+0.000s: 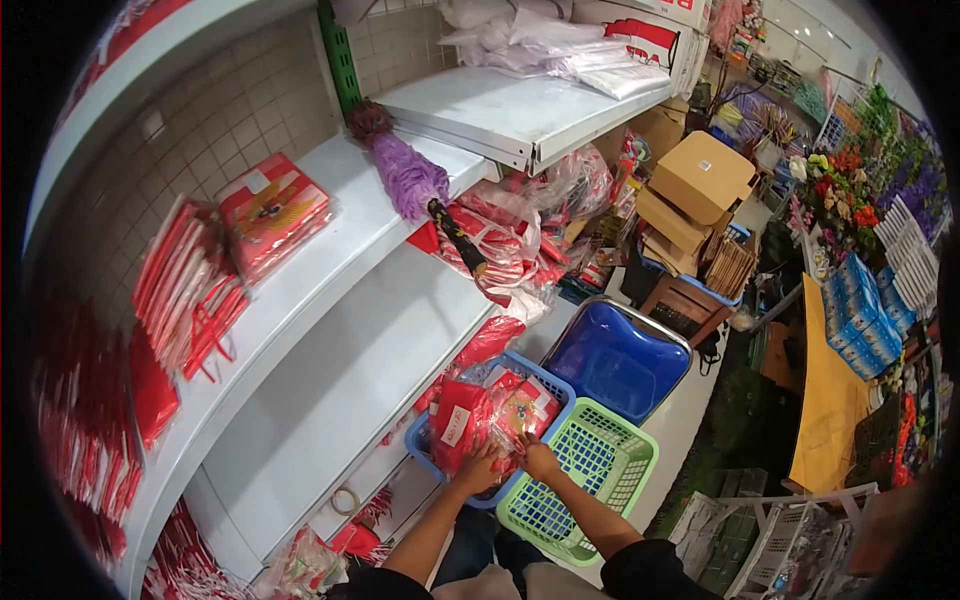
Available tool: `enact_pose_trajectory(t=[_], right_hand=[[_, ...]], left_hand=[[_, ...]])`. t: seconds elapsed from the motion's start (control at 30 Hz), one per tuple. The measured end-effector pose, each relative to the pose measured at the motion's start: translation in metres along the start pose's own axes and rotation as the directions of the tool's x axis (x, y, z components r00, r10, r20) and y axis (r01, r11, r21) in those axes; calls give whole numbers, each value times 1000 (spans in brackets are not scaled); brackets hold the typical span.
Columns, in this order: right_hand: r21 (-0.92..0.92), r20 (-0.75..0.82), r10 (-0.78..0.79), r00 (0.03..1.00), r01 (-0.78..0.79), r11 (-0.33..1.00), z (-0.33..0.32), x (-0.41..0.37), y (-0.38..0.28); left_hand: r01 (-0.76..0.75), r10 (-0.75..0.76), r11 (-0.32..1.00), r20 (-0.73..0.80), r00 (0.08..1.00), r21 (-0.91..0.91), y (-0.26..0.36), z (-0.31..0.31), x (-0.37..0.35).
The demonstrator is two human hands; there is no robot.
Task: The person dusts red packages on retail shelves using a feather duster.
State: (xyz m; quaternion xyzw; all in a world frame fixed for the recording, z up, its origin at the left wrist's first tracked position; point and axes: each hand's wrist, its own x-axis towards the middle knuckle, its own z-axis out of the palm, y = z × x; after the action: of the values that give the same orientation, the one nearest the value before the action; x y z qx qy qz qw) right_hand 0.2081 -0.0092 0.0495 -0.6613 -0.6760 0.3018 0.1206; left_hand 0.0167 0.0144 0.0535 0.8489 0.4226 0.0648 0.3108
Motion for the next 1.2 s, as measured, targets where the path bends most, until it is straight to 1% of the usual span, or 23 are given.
enact_pose_trajectory(t=[0.03, 0.1, 0.13, 0.2, 0.23, 0.33, 0.4, 0.43, 0.5, 0.53, 0.6, 0.63, 0.67, 0.7, 0.77, 0.8, 0.83, 0.9, 0.93, 1.0, 1.1, 1.2], right_hand=[[-15, -57, -21, 998, 20, 1000, 9, 5, 6], [-45, -165, -64, 984, 57, 997, 30, 13, 15], [-30, -112, -8, 994, 5, 1000, 22, 16, 7], [-2, -2, 102, 995, -102, 995, 7, 22, -9], [-15, -46, 88, 995, -89, 996, 13, 25, -6], [-55, -180, 52, 982, -62, 997, 36, 39, 8], [-72, -259, 48, 965, -69, 995, 49, 42, 11], [-56, -253, 62, 966, -79, 995, 53, 43, 11], [-29, -242, 90, 966, -99, 995, 57, 45, 14], [-34, -271, 57, 961, -68, 997, 57, 45, 17], [-45, -332, -11, 943, -4, 999, 56, 45, 23], [6, -282, 44, 958, -44, 999, 54, 45, 26], [54, -231, 96, 968, -86, 995, 51, 46, 29], [99, -179, 146, 973, -130, 987, 47, 47, 31], [155, -176, 163, 971, -136, 978, 44, 49, 34], [184, -173, 171, 970, -138, 973, 43, 48, 36], [143, -225, 112, 968, -81, 986, 43, 46, 34], [56, -325, -7, 946, 27, 998, 46, 43, 32], [18, -313, -10, 950, 17, 1000, 49, 46, 33], [-56, -283, -11, 959, -5, 998, 53, 50, 31], [-33, -229, 76, 970, -86, 996, 53, 46, 28], [141, -230, 243, 942, -215, 966, 28, 38, 14]], left_hand=[[24, -22, 995, -16, 1000, 101, 7, -6, -2], [112, -114, 987, 10, 993, 117, 19, -24, -3], [157, -160, 979, 21, 987, 127, 20, -28, -2], [134, -136, 990, 53, 989, 50, -25, 11, 6], [123, -123, 992, 68, 990, 12, -42, 25, 9], [252, -237, 953, 106, 966, -167, -48, 32, 16], [290, -262, 941, 165, 951, -174, -50, 32, 20], [308, -274, 935, 194, 942, -177, -50, 32, 20], [291, -255, 929, 177, 951, -228, -54, 33, 18], [282, -245, 925, 167, 955, -253, -58, 36, 16], [329, -275, 891, 205, 939, -314, -61, 37, 15], [351, -287, 872, 224, 931, -342, -66, 41, 14], [262, -203, 930, 232, 951, -257, -79, 49, 14], [164, -119, 972, 247, 962, -170, -109, 75, 15], [113, -69, 982, 275, 959, -149, -113, 77, 18], [166, -102, 963, 283, 954, -213, -95, 59, 19], [218, -134, 937, 295, 946, -274, -81, 46, 18], [309, -232, 893, 253, 939, -328, -70, 43, 17], [352, -282, 865, 234, 930, -357, -68, 43, 16], [343, -281, 872, 216, 935, -351, -68, 43, 15], [334, -280, 869, 194, 940, -364, -68, 43, 12], [335, -308, 847, 132, 942, -414, -56, 38, 10]])
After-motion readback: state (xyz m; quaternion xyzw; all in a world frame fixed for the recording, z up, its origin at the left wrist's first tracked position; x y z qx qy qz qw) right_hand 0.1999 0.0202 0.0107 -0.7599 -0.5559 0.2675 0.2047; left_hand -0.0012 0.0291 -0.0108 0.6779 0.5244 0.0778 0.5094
